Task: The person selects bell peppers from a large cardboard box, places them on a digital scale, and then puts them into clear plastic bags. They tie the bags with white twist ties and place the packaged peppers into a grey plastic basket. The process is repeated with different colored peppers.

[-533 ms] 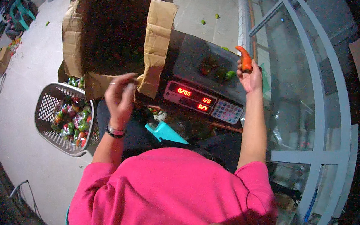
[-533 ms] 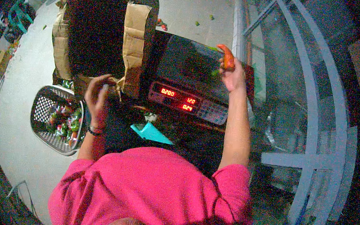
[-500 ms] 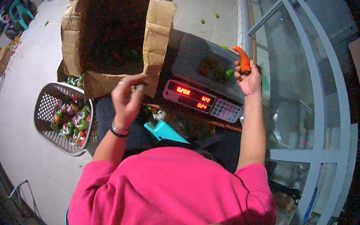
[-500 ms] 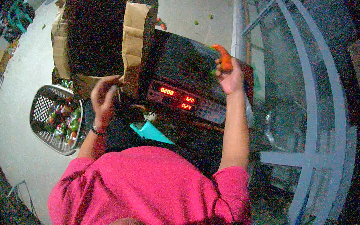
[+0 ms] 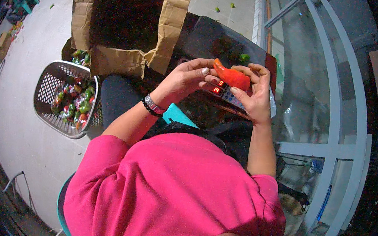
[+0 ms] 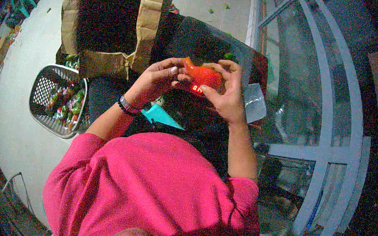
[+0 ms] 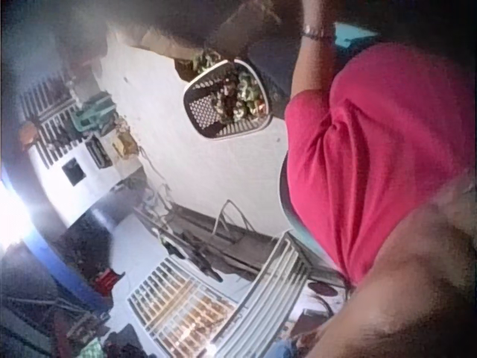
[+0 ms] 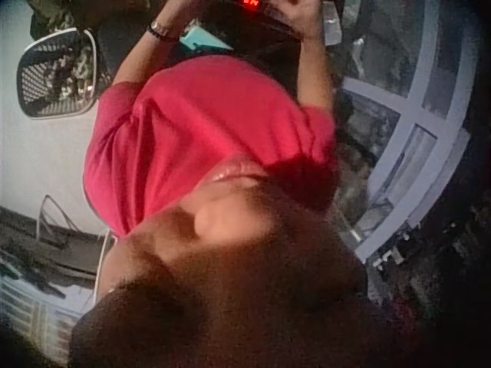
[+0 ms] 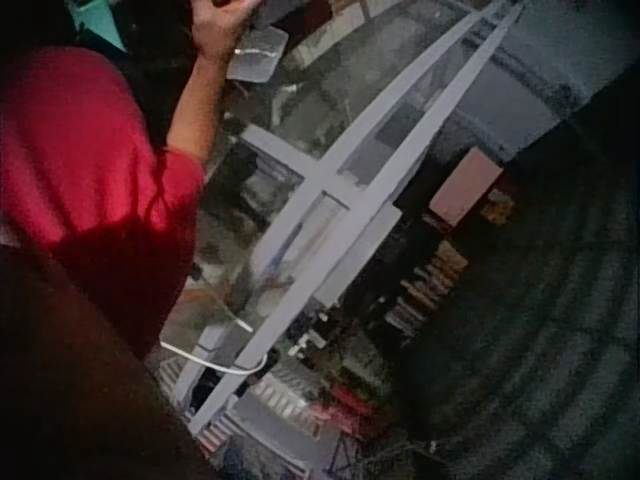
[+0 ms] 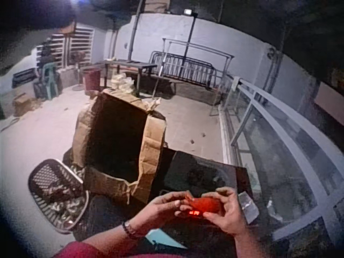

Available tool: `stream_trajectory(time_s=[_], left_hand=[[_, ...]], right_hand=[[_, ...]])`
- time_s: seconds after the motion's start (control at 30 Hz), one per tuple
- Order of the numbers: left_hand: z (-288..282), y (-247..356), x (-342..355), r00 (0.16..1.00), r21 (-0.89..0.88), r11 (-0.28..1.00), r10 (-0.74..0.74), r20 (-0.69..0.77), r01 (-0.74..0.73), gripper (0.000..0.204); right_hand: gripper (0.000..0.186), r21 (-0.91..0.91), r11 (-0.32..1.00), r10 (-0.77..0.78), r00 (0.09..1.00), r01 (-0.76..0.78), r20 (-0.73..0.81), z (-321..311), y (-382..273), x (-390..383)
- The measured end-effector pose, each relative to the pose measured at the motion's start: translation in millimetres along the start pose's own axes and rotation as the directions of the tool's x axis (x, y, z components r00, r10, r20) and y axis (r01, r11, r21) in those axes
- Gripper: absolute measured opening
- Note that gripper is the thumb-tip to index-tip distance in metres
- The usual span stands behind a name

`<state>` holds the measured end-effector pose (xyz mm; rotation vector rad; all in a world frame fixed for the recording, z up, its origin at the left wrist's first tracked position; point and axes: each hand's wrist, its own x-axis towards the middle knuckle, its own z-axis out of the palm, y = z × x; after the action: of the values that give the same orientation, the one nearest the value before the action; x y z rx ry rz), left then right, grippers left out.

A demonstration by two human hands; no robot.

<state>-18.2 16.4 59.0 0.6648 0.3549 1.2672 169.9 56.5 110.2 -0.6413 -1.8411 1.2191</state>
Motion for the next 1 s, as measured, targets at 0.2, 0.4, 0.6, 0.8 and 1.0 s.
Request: stream_trajectory(time_s=[0.2,0.4,0.6,0.8,1.0], left_hand=[[14.1,-11.3,-11.9,1.0,-0.031,0.999,-0.01,0.029,0.011,0.042],[28.4,-12.2,-23.1,0.998,-0.052,0.997,0.06,0.02,-0.059,0.042],[21.0,-18.5,-21.1,0.987,-0.034,0.989,0.143,0.067,-0.141,0.041],[15.4,-16.6,-20.3,0.987,-0.105,0.988,0.127,0.095,-0.117,0.038],[16.1,-15.2,-21.8,0.989,-0.161,0.982,0.116,0.096,-0.1,0.038]], right_hand=[[0.059,-0.142,0.986,-0.085,0.996,0.086,0.015,17.8,-8.4,-11.6],[0.063,-0.633,0.674,-0.342,0.921,0.38,0.189,19.3,-8.8,-21.9],[0.067,-0.388,0.89,-0.287,0.956,0.239,-0.068,38.0,-5.4,-27.8],[0.059,-0.322,0.936,-0.177,0.981,0.143,-0.079,42.9,-4.2,-33.4],[0.054,-0.389,0.911,-0.181,0.981,0.139,-0.073,42.8,-2.4,-32.7]])
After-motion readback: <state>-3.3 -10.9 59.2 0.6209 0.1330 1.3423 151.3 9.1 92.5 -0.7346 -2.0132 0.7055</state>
